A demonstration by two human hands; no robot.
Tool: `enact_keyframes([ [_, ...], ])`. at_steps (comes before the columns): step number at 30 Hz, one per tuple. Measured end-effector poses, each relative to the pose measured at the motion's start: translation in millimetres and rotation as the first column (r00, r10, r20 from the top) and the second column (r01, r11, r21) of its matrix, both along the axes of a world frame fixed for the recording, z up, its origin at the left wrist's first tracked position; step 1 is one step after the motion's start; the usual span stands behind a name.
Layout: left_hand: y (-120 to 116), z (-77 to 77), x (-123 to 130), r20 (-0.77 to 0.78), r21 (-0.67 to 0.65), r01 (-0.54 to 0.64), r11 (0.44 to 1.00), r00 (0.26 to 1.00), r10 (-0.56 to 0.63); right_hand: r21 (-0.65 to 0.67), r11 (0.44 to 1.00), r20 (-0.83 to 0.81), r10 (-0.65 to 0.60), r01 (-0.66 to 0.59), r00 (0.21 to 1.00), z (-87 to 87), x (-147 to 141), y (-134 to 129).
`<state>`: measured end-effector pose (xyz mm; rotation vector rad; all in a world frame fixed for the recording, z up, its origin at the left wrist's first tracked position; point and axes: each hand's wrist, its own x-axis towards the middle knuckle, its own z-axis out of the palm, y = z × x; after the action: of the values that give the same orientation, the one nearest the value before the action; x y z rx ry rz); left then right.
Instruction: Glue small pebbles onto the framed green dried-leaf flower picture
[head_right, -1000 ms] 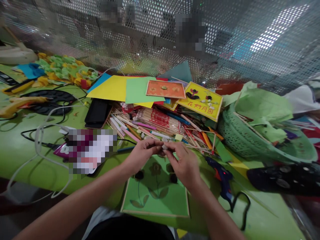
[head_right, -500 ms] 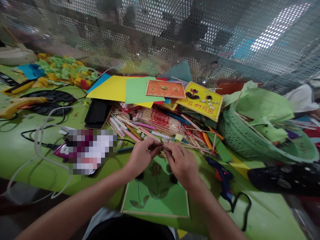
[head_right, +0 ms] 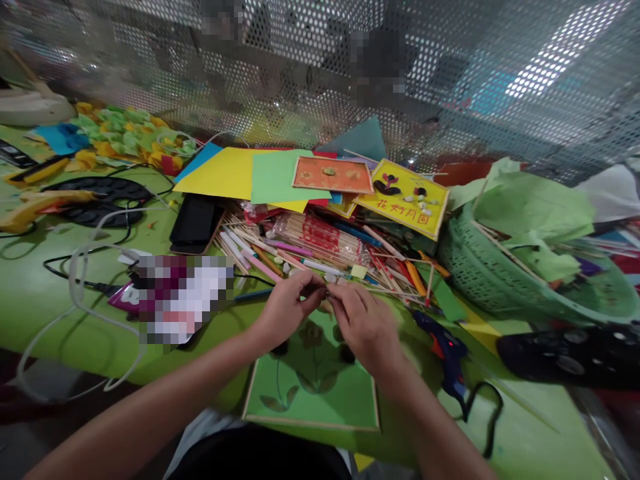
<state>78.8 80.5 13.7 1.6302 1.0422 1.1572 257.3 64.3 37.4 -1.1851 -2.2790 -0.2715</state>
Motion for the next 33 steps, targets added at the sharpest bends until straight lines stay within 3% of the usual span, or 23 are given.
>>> enact_keyframes([
  [6, 1, 1.4, 3, 0.078, -0.068, -0.006, 0.998, 0.997, 0.011, -0.094, 0.996, -0.161, -0.018, 0.002, 0.987, 3.7, -1, 1],
  [13, -1, 12.1, 3, 0.375, -0.266, 0.115, 0.957, 0.927, -0.007, -0.292, 0.956, -0.366, -0.121, 0.01, 0.923, 0.2, 0, 3],
  [19, 2, 14.3, 0, 0.541, -0.357, 0.258, 0.898, 0.841, -0.027, -0.267, 0.964, -0.398, -0.116, 0.006, 0.91, -0.5, 3, 4],
  [25, 3, 8.8, 3, 0.51, -0.346, 0.285, 0.894, 0.857, -0.076, -0.276, 0.96, -0.394, -0.06, -0.056, 0.917, -1.3, 2, 3],
  [33, 2, 7.8, 3, 0.523, -0.364, 0.266, 0.893, 0.851, -0.041, -0.272, 0.959, -0.388, -0.033, -0.081, 0.921, -3.6, 2, 3],
])
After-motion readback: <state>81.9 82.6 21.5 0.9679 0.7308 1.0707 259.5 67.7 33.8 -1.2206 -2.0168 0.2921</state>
